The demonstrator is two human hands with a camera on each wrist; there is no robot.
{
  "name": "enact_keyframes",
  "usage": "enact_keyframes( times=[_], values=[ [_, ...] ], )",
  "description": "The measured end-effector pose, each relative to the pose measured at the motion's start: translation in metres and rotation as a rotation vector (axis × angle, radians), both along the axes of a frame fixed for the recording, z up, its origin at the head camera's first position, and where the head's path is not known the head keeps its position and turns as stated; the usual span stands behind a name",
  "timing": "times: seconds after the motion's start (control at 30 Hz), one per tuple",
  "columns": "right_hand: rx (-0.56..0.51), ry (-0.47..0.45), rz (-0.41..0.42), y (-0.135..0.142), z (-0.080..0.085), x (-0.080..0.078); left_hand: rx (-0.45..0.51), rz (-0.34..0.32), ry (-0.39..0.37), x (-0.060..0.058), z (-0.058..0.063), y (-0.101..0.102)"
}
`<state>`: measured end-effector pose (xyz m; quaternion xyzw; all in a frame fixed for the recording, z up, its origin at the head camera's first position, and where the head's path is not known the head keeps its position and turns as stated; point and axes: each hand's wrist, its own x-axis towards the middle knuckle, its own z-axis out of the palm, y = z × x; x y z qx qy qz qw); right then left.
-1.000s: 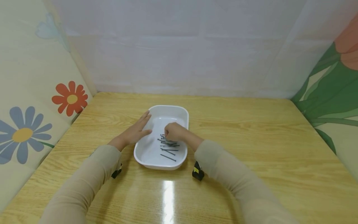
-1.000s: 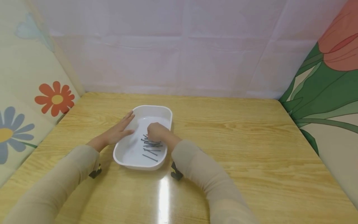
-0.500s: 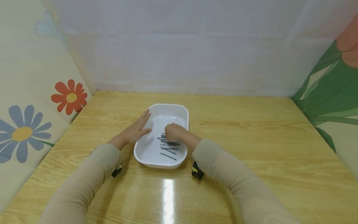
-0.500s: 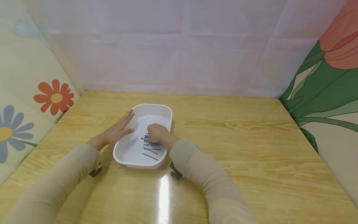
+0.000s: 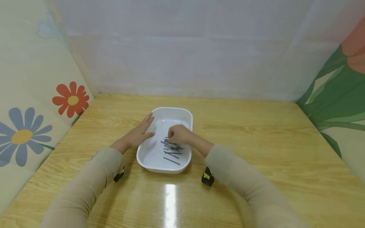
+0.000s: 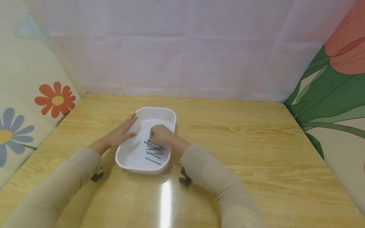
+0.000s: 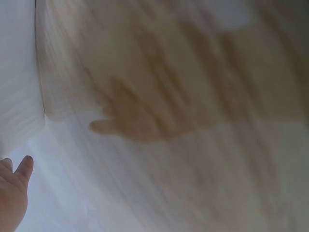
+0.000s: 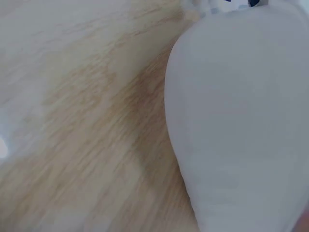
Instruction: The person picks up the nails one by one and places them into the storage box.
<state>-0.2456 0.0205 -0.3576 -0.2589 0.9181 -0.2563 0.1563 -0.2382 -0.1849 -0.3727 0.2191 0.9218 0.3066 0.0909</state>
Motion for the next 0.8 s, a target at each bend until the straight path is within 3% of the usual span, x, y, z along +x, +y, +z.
enact_keyframes(
  times=[0.5,0.8],
  values=[
    [-0.328,-0.113,0.037,0.039,0.01,0.016,-0.021,0.007,0.0,0.0,0.002,0.001],
    [-0.427,-0.174,0.048,0.057,0.015,0.028,-0.014,0.006,-0.006,0.0,0.0,0.001]
  ],
)
